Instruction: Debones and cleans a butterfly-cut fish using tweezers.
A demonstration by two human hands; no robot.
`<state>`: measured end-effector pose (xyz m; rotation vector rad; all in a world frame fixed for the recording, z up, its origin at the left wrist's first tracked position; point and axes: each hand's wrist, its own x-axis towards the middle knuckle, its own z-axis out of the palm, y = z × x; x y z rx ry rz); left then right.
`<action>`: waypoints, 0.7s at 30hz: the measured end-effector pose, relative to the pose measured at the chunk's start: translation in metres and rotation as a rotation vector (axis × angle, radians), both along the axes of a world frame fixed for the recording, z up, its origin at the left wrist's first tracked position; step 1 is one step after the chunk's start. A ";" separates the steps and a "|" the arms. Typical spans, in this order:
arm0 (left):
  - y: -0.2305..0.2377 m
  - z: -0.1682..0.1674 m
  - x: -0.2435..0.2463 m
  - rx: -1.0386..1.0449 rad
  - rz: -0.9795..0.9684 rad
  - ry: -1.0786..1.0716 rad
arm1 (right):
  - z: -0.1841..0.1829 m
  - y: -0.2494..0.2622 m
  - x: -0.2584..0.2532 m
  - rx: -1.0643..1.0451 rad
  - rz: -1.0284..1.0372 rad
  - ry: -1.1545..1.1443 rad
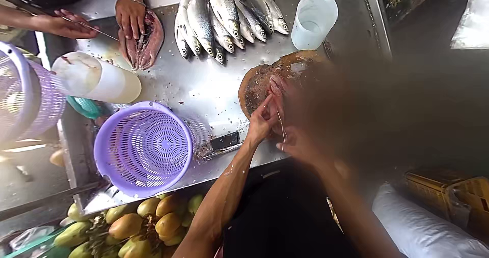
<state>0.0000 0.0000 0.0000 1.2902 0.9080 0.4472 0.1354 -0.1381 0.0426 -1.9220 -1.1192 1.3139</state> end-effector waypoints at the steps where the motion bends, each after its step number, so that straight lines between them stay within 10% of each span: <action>1: -0.002 0.001 0.000 0.024 -0.019 0.029 | 0.000 0.004 0.001 -0.005 -0.021 0.046; 11: -0.008 -0.012 -0.003 0.001 0.057 0.076 | 0.022 0.021 0.021 0.431 -0.519 1.363; 13: -0.005 -0.014 -0.002 0.016 0.066 0.104 | 0.036 0.021 0.024 0.572 -0.565 1.200; 17: 0.017 -0.023 0.009 -0.051 0.179 0.041 | 0.007 0.013 0.038 0.609 -0.557 0.101; 21: 0.037 -0.024 0.021 -0.233 0.199 -0.052 | -0.028 0.002 0.042 0.186 -0.896 0.390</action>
